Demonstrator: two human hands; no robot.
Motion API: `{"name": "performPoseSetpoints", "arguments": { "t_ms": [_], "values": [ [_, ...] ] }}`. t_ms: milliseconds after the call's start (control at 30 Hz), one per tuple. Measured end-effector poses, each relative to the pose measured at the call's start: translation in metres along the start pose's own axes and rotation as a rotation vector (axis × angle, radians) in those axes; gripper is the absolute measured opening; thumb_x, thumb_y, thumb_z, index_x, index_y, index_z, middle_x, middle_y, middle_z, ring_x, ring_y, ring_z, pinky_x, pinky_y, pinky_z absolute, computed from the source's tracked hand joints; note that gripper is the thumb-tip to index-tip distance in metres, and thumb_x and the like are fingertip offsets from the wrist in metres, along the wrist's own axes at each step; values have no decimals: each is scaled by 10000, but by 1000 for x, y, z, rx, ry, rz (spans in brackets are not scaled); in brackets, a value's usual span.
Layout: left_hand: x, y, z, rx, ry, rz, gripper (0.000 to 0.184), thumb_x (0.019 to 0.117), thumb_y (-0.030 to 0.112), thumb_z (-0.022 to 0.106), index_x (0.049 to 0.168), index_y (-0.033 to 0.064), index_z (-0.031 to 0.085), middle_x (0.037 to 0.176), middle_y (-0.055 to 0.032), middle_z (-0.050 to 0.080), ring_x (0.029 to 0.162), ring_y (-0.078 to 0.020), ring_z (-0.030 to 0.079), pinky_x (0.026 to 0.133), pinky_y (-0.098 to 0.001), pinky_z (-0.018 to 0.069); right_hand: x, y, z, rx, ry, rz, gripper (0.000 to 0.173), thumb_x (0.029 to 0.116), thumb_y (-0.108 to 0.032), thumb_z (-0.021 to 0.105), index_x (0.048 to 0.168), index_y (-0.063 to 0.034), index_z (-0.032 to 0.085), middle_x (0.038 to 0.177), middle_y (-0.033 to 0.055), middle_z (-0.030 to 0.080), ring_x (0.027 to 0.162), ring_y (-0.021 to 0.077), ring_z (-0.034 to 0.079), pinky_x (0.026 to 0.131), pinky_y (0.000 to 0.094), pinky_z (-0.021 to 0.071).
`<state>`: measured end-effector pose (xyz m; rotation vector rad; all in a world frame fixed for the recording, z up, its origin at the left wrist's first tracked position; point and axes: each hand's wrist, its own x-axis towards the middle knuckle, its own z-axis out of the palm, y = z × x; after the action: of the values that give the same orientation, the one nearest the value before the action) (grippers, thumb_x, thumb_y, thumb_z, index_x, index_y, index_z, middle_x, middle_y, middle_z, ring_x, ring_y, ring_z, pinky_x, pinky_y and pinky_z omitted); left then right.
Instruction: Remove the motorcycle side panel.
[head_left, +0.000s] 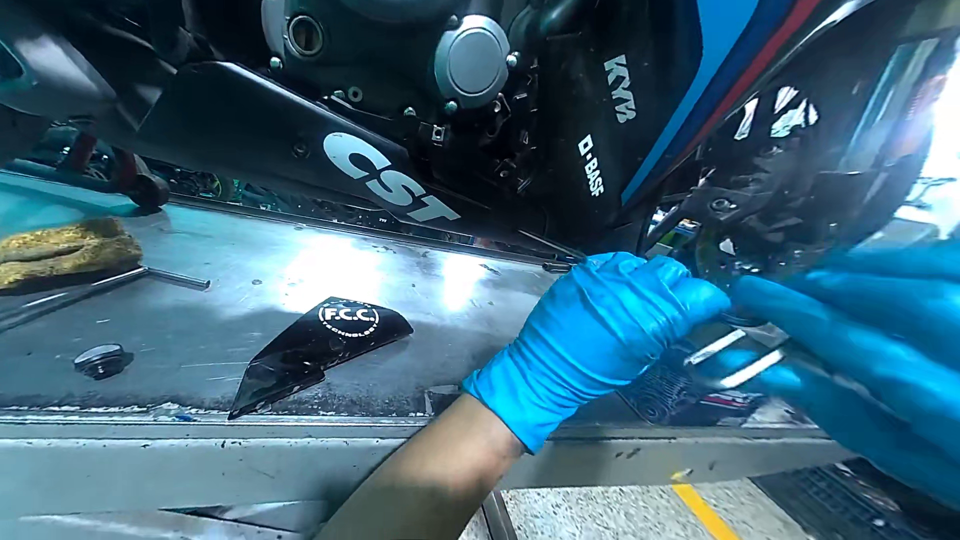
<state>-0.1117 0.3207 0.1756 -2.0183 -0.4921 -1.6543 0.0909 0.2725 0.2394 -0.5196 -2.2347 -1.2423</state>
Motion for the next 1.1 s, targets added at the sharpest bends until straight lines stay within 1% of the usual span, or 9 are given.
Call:
{"name": "performPoseSetpoints", "arguments": {
  "t_ms": [100, 200, 267, 367, 467, 533, 667, 900, 1100],
  "values": [
    [0, -2, 6, 1, 38, -7, 190, 791, -85, 696, 920, 37, 763, 897, -128, 714, 902, -268, 690, 871, -395, 540, -2, -7, 16, 548, -51, 397, 532, 1060, -414, 486, 1519, -146, 465, 834, 46, 700, 575, 158, 674, 492, 361, 590],
    [1, -1, 3, -5, 9, -23, 227, 794, -109, 689, 940, 42, 775, 908, -131, 723, 913, -270, 693, 866, -410, 540, -26, 2, 16, 680, -22, 359, 589, 1093, -219, 467, 1628, -118, 242, 1100, 89, 706, 826, 159, 736, 713, 343, 642],
    [-1, 3, -3, 17, -42, -46, 224, 794, -84, 711, 962, 51, 772, 923, -111, 708, 931, -245, 676, 876, -399, 533, -40, 16, 22, 262, 41, 161, 475, 1069, -185, 511, 1512, -26, 448, 1190, 184, 682, 1019, 293, 695, 883, 441, 556],
    [-4, 6, -3, -6, -56, -43, 175, 817, -21, 736, 976, 43, 766, 925, -103, 703, 934, -234, 668, 890, -388, 520, -41, 20, 31, 15, 112, 101, 396, 1040, -330, 560, 1314, -75, 691, 1049, 215, 676, 963, 417, 641, 851, 563, 485],
    [-3, 4, 2, -59, 14, -21, 174, 815, -46, 708, 960, 28, 768, 933, -102, 721, 938, -228, 675, 904, -379, 520, -34, -3, 28, 106, 53, 148, 430, 1063, -326, 484, 841, -23, 695, 764, 179, 651, 713, 357, 651, 615, 526, 499],
    [-1, 1, 8, -75, 52, -5, 176, 797, -75, 711, 928, 30, 766, 899, -104, 726, 912, -227, 685, 902, -391, 527, -34, -18, 27, 362, 24, 169, 438, 1060, -290, 492, 766, -60, 722, 717, 112, 686, 693, 239, 657, 625, 424, 511],
    [2, 3, 5, 2, -35, -25, 177, 812, -49, 732, 950, 55, 772, 906, -89, 724, 926, -221, 681, 917, -379, 521, -37, -24, 13, 224, -3, 24, 294, 1057, -321, 547, 1300, -223, 681, 959, 100, 664, 883, 261, 634, 803, 419, 484],
    [-7, 10, -12, 22, -105, -52, 169, 808, -7, 739, 967, 47, 753, 917, -94, 700, 931, -228, 671, 953, -404, 507, -33, 27, 27, 320, 150, 123, 257, 1018, -110, 592, 1212, 11, 708, 1032, 209, 672, 915, 309, 650, 858, 447, 510],
    [1, 3, 3, 53, -68, -56, 150, 821, -15, 716, 951, 46, 758, 911, -96, 708, 921, -236, 671, 897, -382, 524, -23, -24, 1, 104, -96, -40, 356, 1059, -390, 519, 1372, -252, 615, 1045, 128, 675, 973, 352, 649, 868, 554, 473]
  ]
}}
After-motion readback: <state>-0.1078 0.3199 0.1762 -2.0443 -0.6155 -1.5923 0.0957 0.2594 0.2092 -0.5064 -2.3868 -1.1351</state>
